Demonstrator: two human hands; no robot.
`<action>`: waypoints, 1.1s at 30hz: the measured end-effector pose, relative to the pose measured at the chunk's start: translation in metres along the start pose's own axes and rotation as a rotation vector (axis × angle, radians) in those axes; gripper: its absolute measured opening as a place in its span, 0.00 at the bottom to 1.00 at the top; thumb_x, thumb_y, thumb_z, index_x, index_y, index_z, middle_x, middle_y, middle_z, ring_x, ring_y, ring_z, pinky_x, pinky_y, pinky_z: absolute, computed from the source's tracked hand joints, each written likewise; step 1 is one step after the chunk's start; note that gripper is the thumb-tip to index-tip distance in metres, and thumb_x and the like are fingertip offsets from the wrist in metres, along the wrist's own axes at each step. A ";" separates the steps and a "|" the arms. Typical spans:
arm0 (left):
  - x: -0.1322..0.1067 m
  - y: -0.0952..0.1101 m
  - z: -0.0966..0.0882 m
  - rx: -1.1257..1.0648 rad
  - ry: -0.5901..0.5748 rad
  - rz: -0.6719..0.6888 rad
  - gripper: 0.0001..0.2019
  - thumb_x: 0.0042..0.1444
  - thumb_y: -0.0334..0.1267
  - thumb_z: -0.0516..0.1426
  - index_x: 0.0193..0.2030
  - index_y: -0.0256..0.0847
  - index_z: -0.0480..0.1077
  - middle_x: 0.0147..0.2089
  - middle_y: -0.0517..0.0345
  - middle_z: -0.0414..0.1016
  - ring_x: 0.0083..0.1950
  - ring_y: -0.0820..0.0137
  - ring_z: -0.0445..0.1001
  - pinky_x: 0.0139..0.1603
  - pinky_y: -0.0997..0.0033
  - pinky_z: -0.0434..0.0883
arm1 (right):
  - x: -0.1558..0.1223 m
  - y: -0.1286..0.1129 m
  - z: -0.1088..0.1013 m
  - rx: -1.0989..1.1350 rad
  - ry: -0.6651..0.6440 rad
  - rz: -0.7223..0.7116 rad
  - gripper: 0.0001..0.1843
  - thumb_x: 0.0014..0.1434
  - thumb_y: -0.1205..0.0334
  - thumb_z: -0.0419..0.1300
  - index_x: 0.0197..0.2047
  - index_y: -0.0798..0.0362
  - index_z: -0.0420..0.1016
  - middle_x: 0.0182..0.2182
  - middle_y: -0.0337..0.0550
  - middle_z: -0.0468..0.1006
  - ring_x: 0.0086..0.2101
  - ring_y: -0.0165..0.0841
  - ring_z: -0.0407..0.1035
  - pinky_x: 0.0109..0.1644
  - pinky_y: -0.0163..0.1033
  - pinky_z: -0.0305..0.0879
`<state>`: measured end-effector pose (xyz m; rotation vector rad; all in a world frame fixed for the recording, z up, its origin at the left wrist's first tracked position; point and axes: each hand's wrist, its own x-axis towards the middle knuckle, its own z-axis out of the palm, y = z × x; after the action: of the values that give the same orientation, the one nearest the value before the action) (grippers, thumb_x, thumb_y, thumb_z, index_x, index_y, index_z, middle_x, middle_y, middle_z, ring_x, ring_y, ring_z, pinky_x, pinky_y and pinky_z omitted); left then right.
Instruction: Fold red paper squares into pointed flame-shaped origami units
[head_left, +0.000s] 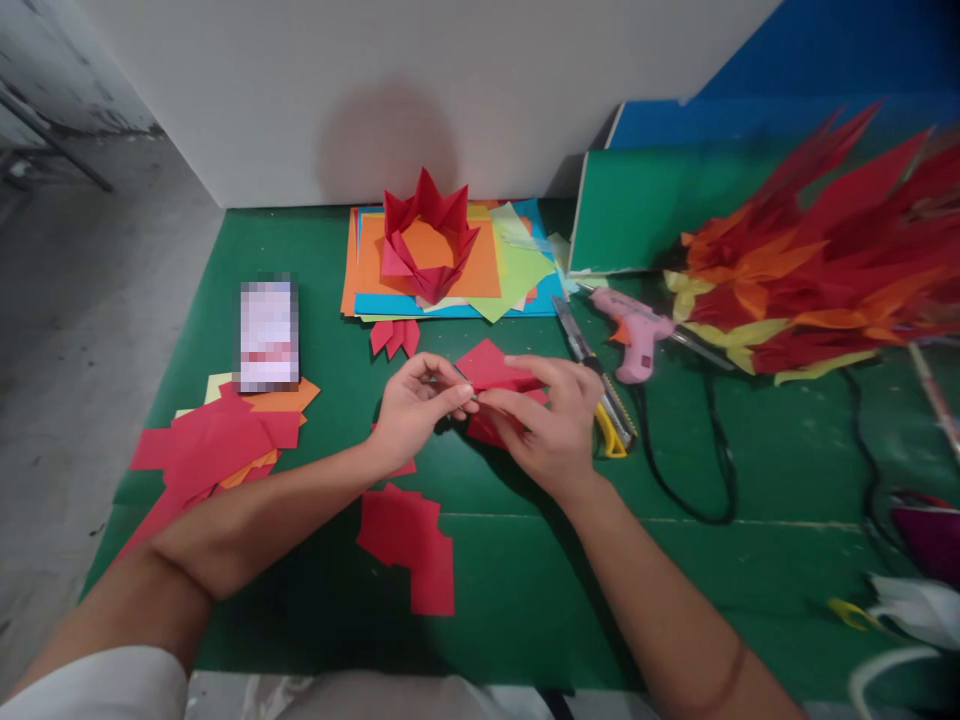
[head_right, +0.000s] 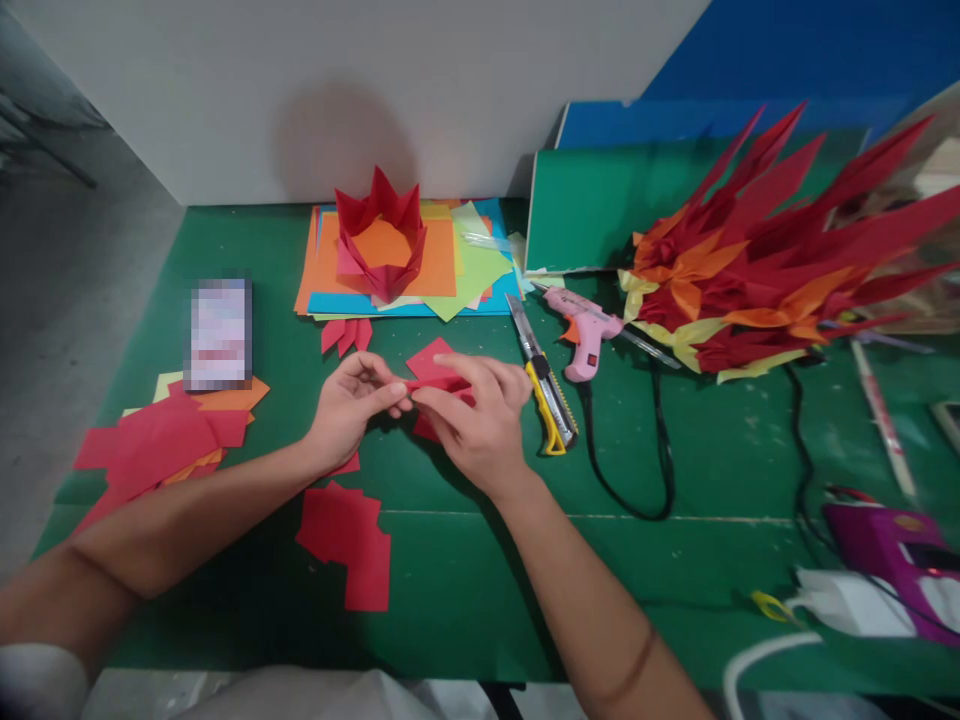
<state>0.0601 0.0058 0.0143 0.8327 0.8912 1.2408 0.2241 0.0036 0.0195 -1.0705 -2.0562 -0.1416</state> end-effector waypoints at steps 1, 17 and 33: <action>0.000 0.000 0.000 -0.009 -0.017 -0.020 0.17 0.43 0.41 0.68 0.30 0.38 0.64 0.24 0.64 0.72 0.26 0.75 0.76 0.24 0.80 0.71 | 0.000 0.000 0.000 0.001 -0.005 -0.001 0.05 0.56 0.65 0.62 0.33 0.44 0.77 0.44 0.41 0.76 0.44 0.38 0.67 0.47 0.46 0.57; 0.000 0.003 0.000 0.116 -0.151 -0.131 0.18 0.48 0.52 0.63 0.33 0.38 0.70 0.21 0.63 0.70 0.22 0.78 0.68 0.24 0.78 0.68 | -0.002 0.006 -0.003 0.054 -0.102 -0.019 0.07 0.57 0.63 0.61 0.32 0.39 0.76 0.38 0.33 0.81 0.40 0.34 0.69 0.50 0.48 0.52; -0.006 0.003 0.005 0.295 -0.028 -0.138 0.17 0.50 0.48 0.62 0.24 0.39 0.62 0.14 0.70 0.61 0.14 0.82 0.58 0.15 0.81 0.56 | -0.002 0.002 -0.004 -0.026 -0.062 -0.076 0.05 0.54 0.61 0.64 0.34 0.38 0.76 0.42 0.32 0.80 0.43 0.37 0.68 0.52 0.50 0.51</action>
<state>0.0631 0.0005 0.0201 1.0011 1.1071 0.9888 0.2287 0.0017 0.0208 -1.0242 -2.1569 -0.1758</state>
